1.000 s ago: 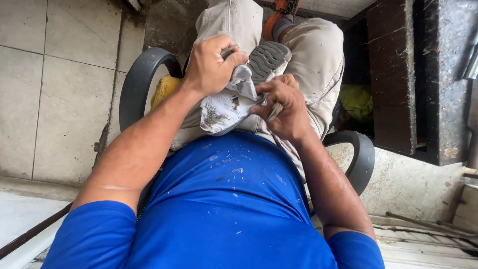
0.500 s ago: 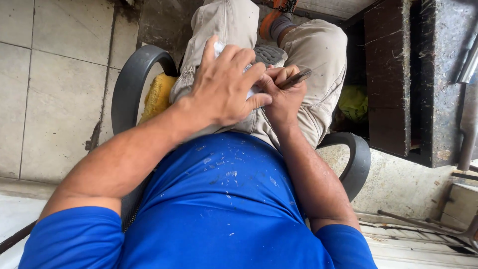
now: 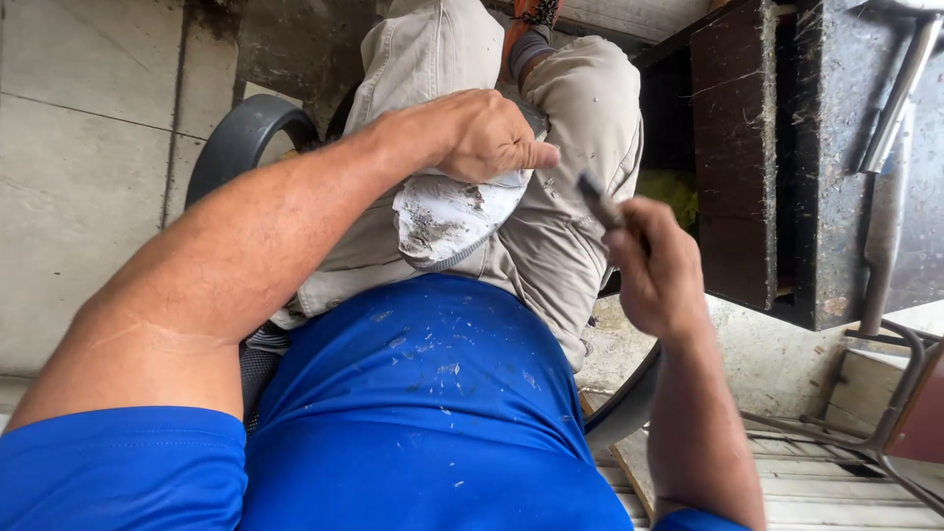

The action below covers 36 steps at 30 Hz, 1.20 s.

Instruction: Scraping and prying the sole of a sneaker using a knife at a repair bench

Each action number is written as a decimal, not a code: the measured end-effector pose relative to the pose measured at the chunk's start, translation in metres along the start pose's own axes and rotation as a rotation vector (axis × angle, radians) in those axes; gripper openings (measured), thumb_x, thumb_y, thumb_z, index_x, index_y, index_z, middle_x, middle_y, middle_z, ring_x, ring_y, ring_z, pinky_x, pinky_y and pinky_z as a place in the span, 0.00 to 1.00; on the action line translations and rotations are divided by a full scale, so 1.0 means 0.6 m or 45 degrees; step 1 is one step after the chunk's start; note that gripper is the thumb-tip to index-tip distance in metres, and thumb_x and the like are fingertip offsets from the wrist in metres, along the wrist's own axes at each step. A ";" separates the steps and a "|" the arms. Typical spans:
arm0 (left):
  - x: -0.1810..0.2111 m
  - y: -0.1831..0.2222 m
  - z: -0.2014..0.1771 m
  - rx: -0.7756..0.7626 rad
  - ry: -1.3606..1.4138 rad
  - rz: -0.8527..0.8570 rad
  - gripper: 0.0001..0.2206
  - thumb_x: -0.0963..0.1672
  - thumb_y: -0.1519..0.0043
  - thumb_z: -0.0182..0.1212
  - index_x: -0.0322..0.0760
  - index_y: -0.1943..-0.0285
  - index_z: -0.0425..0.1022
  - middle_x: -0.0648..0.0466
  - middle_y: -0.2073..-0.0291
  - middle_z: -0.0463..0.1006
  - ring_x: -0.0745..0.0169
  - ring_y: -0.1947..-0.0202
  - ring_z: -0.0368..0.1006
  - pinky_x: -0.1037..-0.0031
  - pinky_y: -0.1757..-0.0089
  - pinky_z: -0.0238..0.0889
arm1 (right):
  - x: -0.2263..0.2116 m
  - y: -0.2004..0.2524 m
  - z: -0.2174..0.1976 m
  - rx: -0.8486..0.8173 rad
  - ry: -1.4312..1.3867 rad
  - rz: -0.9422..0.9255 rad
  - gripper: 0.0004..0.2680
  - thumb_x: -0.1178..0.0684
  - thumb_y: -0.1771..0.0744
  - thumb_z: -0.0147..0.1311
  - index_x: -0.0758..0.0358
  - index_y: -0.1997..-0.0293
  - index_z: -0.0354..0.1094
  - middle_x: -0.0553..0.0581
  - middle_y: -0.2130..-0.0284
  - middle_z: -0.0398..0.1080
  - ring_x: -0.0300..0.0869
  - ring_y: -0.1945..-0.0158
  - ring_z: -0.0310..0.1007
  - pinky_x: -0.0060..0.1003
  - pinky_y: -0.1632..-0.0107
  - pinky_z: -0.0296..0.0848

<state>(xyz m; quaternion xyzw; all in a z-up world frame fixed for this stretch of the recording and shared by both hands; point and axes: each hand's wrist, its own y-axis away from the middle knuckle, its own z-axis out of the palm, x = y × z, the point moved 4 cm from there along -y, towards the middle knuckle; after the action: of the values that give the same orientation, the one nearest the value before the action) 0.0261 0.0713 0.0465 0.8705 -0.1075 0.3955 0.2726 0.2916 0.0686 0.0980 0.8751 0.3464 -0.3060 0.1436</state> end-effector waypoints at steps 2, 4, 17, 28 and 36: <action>0.028 0.003 -0.013 -0.070 0.045 -0.010 0.31 0.61 0.29 0.42 0.47 0.83 0.56 0.62 0.86 0.56 0.66 0.86 0.51 0.69 0.78 0.52 | -0.038 0.003 -0.018 0.012 0.238 -0.176 0.09 0.54 0.30 0.53 0.64 0.44 0.67 0.58 0.64 0.72 0.50 0.67 0.71 0.45 0.66 0.67; 0.050 0.006 -0.021 -0.140 0.091 -0.027 0.33 0.58 0.25 0.45 0.45 0.84 0.54 0.60 0.86 0.56 0.64 0.85 0.52 0.67 0.75 0.57 | -0.074 -0.001 -0.025 0.015 0.465 -0.359 0.09 0.55 0.30 0.58 0.64 0.44 0.71 0.58 0.59 0.75 0.50 0.65 0.76 0.43 0.68 0.70; 0.059 -0.019 -0.021 -0.163 -0.083 -0.124 0.32 0.60 0.26 0.44 0.39 0.80 0.66 0.51 0.77 0.71 0.51 0.75 0.66 0.56 0.65 0.61 | -0.131 -0.041 -0.006 -0.136 1.061 -0.776 0.12 0.58 0.33 0.56 0.52 0.43 0.70 0.51 0.68 0.63 0.43 0.76 0.63 0.38 0.79 0.61; 0.063 -0.046 -0.027 -0.219 -0.116 -0.191 0.32 0.61 0.26 0.42 0.39 0.78 0.67 0.53 0.75 0.73 0.52 0.71 0.71 0.58 0.60 0.65 | -0.130 -0.028 -0.064 0.088 0.777 -0.721 0.05 0.64 0.29 0.59 0.61 0.53 0.80 0.54 0.67 0.73 0.39 0.77 0.66 0.36 0.79 0.64; 0.063 -0.047 -0.027 -0.131 -0.155 -0.110 0.30 0.59 0.27 0.42 0.36 0.66 0.79 0.41 0.63 0.81 0.39 0.63 0.76 0.51 0.57 0.65 | -0.111 -0.063 -0.020 -0.278 1.076 -0.739 0.13 0.59 0.34 0.58 0.52 0.43 0.70 0.50 0.70 0.61 0.40 0.77 0.62 0.36 0.81 0.64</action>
<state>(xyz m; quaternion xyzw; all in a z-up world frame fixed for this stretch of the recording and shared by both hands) 0.0524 0.1045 0.0727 0.8815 -0.1065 0.3238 0.3266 0.2326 0.0666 0.1479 0.7703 0.6321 0.0843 -0.0089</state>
